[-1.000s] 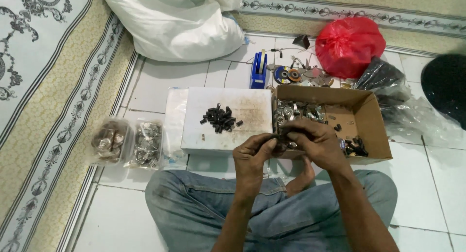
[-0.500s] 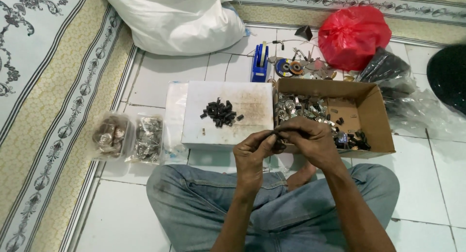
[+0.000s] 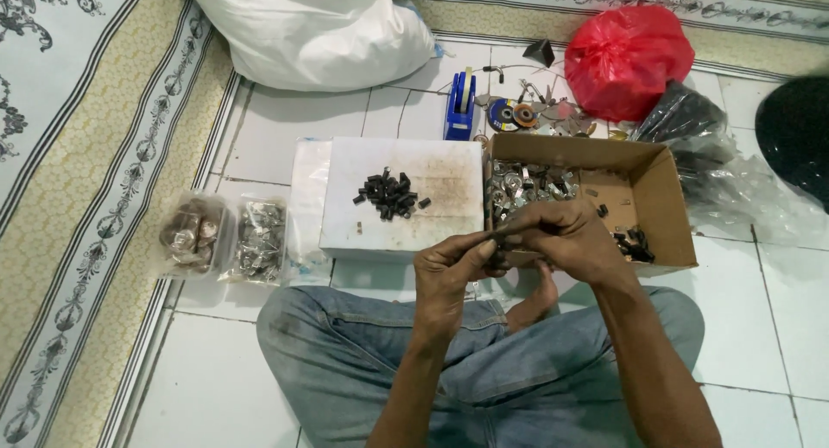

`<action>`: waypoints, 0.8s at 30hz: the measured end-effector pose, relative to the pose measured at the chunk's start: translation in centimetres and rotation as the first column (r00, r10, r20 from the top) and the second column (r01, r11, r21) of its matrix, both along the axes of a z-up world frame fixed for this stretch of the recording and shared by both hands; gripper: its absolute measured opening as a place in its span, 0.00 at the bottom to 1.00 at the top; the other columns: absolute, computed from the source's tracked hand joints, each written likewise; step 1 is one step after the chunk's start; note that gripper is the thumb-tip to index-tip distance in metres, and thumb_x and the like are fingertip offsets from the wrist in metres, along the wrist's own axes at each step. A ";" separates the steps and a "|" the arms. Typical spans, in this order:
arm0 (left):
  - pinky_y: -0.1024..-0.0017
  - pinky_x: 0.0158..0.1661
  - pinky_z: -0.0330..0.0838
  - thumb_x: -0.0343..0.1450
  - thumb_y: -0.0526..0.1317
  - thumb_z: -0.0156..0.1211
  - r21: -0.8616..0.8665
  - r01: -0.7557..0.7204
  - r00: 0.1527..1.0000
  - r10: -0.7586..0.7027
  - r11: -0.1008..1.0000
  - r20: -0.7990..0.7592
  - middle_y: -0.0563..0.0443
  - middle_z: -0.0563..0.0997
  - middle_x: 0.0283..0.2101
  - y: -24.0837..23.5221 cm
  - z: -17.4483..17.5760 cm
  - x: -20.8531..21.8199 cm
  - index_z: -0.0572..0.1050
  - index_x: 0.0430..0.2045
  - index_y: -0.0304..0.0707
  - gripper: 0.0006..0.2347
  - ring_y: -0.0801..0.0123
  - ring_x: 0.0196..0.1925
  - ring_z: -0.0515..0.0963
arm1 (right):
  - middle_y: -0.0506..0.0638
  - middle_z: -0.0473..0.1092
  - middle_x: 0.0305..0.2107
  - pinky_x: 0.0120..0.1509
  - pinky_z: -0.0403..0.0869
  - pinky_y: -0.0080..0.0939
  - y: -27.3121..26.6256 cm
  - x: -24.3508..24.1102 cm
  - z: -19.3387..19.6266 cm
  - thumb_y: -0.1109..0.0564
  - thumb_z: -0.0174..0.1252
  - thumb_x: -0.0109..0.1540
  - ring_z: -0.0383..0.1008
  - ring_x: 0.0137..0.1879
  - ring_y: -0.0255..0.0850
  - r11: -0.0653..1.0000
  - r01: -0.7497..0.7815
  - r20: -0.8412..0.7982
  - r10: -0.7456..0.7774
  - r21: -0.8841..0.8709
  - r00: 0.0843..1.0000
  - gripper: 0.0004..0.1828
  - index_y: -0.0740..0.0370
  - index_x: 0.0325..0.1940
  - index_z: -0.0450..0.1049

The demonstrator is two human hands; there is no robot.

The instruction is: Sorting small mechanical components from a cardboard box into organized piles on the floor.

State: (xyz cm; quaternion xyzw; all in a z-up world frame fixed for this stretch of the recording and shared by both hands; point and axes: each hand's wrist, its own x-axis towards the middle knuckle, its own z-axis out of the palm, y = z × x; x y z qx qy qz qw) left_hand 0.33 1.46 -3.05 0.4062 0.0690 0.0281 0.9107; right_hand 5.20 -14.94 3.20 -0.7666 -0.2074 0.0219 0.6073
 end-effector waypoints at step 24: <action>0.62 0.36 0.85 0.69 0.31 0.69 0.043 -0.046 0.996 0.049 0.998 -0.071 0.31 0.86 0.33 0.4 -0.7 -0.3 0.83 0.37 0.24 0.07 0.59 0.35 0.86 | 0.55 0.79 0.26 0.35 0.78 0.40 2.8 -2.2 -3.0 0.65 0.61 0.61 0.81 0.32 0.48 0.943 0.269 0.353 -0.187 -0.196 0.916 0.09 0.56 0.34 0.86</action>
